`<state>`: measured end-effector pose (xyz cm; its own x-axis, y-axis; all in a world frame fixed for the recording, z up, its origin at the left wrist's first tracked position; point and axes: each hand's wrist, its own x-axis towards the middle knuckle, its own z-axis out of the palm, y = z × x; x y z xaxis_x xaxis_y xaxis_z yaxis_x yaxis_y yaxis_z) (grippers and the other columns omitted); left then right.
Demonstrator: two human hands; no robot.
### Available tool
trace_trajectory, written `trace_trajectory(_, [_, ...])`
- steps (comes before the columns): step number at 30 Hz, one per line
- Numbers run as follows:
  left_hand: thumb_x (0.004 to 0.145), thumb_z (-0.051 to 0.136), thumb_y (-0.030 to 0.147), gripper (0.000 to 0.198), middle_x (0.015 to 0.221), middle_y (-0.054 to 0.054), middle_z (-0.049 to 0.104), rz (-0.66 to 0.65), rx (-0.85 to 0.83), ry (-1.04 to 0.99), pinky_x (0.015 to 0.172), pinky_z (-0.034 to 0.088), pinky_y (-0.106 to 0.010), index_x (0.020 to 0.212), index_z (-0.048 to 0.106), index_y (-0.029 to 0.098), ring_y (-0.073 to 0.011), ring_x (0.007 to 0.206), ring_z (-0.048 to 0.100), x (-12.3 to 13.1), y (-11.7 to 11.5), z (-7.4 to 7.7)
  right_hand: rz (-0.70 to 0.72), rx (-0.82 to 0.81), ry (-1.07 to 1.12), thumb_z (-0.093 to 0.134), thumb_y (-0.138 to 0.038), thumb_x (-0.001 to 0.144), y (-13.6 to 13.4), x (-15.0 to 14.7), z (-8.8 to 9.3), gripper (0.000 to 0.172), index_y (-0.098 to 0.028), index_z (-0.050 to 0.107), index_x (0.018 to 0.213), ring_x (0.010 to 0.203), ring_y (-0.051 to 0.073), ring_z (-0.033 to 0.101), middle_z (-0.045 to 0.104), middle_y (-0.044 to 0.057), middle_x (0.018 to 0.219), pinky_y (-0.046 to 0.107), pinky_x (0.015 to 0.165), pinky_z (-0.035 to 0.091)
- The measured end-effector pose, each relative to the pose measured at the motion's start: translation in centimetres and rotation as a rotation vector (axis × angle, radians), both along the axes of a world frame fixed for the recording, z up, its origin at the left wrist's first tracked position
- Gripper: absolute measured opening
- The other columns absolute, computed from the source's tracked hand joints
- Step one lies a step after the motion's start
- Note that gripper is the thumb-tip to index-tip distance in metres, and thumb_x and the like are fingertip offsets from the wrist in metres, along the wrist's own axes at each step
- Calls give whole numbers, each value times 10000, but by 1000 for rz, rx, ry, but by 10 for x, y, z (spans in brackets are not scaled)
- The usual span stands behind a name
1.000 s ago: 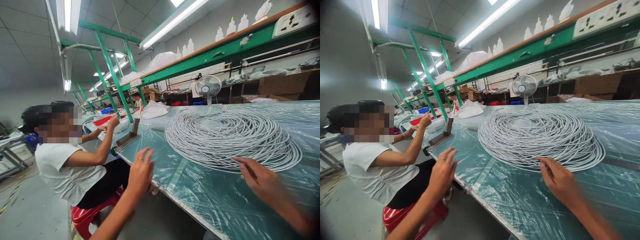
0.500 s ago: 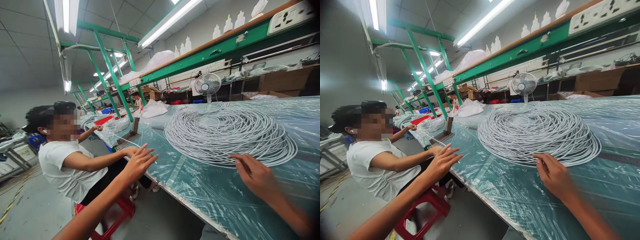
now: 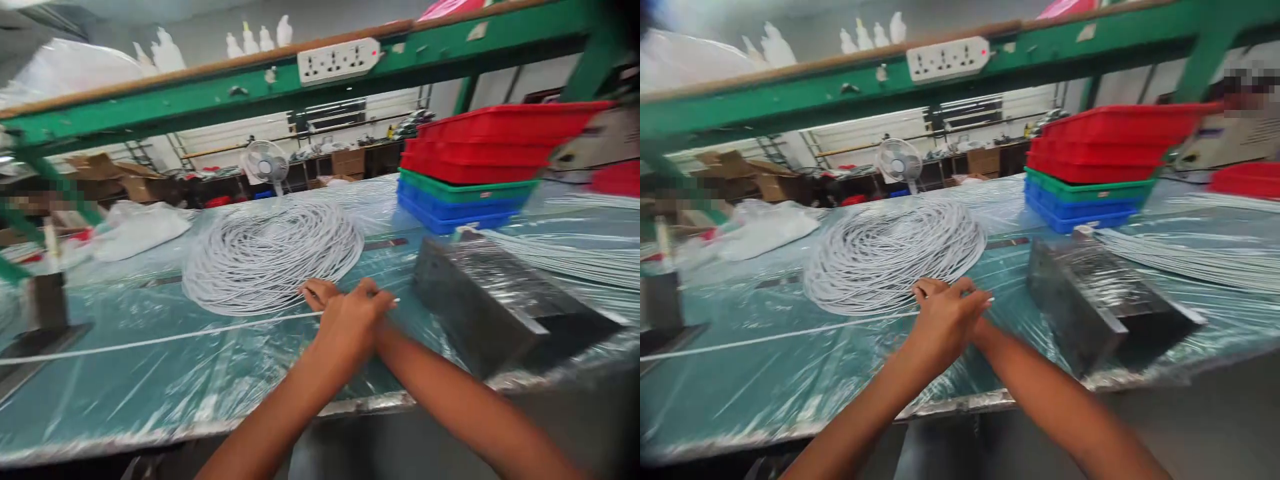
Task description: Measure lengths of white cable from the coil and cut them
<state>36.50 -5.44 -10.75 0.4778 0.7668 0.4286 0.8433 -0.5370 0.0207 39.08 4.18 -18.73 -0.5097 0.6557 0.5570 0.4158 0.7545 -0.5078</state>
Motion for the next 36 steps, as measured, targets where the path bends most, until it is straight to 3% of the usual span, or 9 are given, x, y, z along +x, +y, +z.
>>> trace_trajectory(4, [1007,583,243,88,1223,-76,447,-32,-17,67,643,540,-332,1038,649,193,-213,715,573,65,36,14,59,39,6,536,-232,930,9,-3,-2,136,-127,620,907,813,114,613,640,18,886,273,776,507])
trace_trajectory(6, [1006,577,248,101,1206,-73,460,-69,-20,90,629,553,-359,1019,653,182,-229,722,578,81,46,17,96,60,19,521,-147,910,13,-5,-5,108,-151,602,838,798,107,595,635,9,828,236,771,474])
trace_trajectory(10, [992,567,201,99,1080,-75,517,-127,-102,62,640,564,-358,988,659,167,-228,729,578,99,52,16,132,60,48,486,-141,901,16,-7,-10,127,-170,578,818,761,109,559,606,7,792,210,746,430])
trace_trajectory(18, [956,578,150,64,939,-46,539,-170,-191,-77,674,565,-391,916,625,136,-253,750,574,99,56,17,152,-10,81,487,-150,879,14,-10,-10,121,-178,563,790,728,106,522,568,-5,765,198,729,403])
trace_trajectory(29, [880,579,77,123,911,-71,534,-180,-256,6,646,550,-356,965,656,124,-237,721,567,100,50,28,159,-72,106,467,-182,897,14,-11,-9,147,-180,594,824,679,96,532,607,-8,777,180,646,395])
trace_trajectory(36, [916,705,217,96,754,-67,520,-268,-194,-18,538,498,-257,860,675,145,-197,655,562,99,38,31,171,-93,144,442,-217,917,10,-12,-10,200,-178,603,806,688,122,539,613,11,751,218,668,391])
